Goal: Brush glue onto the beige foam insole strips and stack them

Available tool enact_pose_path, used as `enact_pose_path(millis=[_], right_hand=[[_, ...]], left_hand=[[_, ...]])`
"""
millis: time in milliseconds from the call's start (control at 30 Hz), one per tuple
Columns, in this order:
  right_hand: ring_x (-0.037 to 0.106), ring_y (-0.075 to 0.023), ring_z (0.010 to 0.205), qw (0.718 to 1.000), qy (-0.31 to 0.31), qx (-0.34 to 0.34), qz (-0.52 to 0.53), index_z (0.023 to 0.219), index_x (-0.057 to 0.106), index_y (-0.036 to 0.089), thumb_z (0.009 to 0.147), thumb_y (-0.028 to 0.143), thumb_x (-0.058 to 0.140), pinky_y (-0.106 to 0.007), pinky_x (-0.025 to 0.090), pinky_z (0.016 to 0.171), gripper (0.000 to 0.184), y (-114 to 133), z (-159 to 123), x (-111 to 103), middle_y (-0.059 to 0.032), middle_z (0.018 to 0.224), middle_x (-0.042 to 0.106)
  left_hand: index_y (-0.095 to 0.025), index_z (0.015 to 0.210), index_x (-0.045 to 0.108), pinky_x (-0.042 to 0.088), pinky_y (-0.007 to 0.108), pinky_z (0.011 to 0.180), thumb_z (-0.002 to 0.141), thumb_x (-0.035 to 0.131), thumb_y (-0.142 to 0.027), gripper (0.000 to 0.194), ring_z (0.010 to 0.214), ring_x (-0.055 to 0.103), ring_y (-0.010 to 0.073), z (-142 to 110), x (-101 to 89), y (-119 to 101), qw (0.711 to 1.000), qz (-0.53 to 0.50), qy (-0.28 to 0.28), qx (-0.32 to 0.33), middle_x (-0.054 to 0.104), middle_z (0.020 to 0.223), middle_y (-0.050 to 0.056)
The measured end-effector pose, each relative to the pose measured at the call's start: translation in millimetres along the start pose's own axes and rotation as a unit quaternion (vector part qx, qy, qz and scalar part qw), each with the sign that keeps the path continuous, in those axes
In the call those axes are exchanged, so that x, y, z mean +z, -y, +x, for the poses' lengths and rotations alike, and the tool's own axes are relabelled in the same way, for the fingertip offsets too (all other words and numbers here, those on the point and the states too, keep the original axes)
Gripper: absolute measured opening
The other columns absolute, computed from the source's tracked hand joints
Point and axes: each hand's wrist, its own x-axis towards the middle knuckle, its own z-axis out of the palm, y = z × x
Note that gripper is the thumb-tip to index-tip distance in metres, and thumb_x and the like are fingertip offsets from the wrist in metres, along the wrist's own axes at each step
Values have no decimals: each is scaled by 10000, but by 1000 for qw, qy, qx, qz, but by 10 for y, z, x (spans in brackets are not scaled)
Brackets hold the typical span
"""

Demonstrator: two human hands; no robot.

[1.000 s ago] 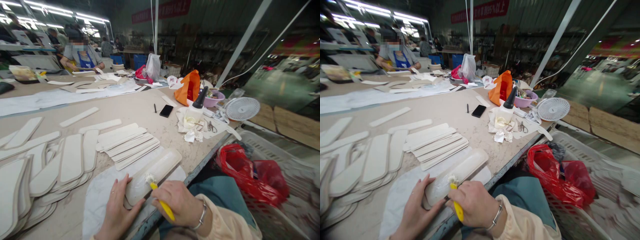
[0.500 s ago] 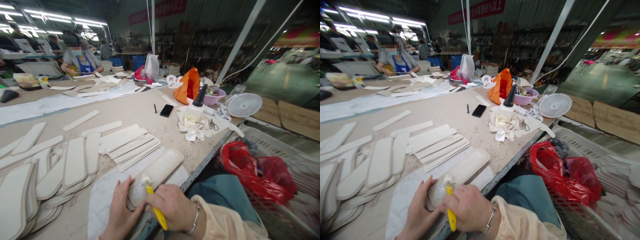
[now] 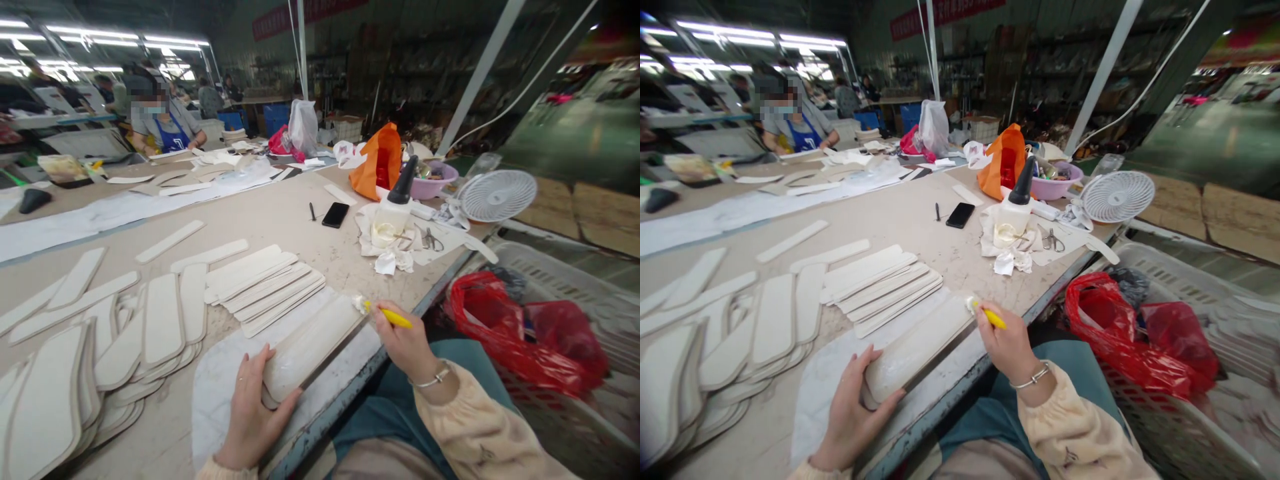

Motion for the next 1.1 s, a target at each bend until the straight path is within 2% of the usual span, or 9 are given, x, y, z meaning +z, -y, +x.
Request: enact_pose_path(millis=[100,167,333,533,667,767,867,967,1100], right_hand=[[686,-169,828,986,86,-120,71,1029,623,175,913,195,538,-281,535,767,145,313,-226,122,-78,937,722],[681,-155,798,968,153,-143,138,1026,620,179,917,185,525,-265,532,745,144,545,-329,208,-66,905,719],[646,-136,704,948,228,-13,222,898,625,183,969,267,433,-230,495,659,221,649,-282,275,-26,768,671],[534,-124,525,954,129,126,239,780,602,185,962,370,450,-238,441,559,301,364,-173,237,24,565,532],[532,-112,539,908,233,105,331,818,597,187,971,356,431,-224,440,571,282,593,-253,367,34,591,524],[539,-108,559,902,270,61,331,831,601,188,966,322,424,-217,432,559,260,706,-262,431,24,650,551],[537,-116,556,929,229,58,286,834,608,190,962,315,418,-226,419,546,261,560,-183,371,18,635,562],[512,-121,533,943,145,121,275,769,605,186,945,370,458,-238,412,535,293,269,-74,223,17,571,533],[457,-111,495,891,32,245,381,847,617,157,903,462,529,-228,344,444,323,18,21,62,24,534,473]], left_hand=[[-169,1441,288,368,621,1070,733,734,-430,876,1165,564,327,9,-25,-24,1000,0,4,2,601,1228,157],[-168,1439,287,369,615,1069,728,736,-442,885,1157,573,324,14,-41,-38,1000,-2,9,2,605,1224,159],[-188,1439,279,369,616,1064,708,741,-503,920,1150,584,328,23,-67,-52,1000,13,21,-7,614,1225,153],[-187,1413,311,376,614,1059,694,739,-544,910,1175,566,338,35,-85,-68,1000,16,24,-6,615,1217,153],[-194,1422,295,358,617,1072,655,760,-567,972,1139,591,324,40,-91,-91,999,11,32,-14,619,1212,146],[-199,1419,304,366,624,1063,651,764,-563,967,1135,597,326,41,-92,-103,999,23,33,-14,624,1208,148],[-196,1411,325,374,627,1056,655,756,-575,949,1150,592,337,43,-95,-108,999,36,34,-11,629,1208,154],[-198,1420,334,380,621,1060,675,726,-598,932,1174,581,347,38,-116,-106,999,39,36,-12,631,1224,158],[-199,1439,342,363,591,1096,766,648,-579,832,1257,526,345,-9,-192,-70,999,7,53,-5,582,1325,175]])
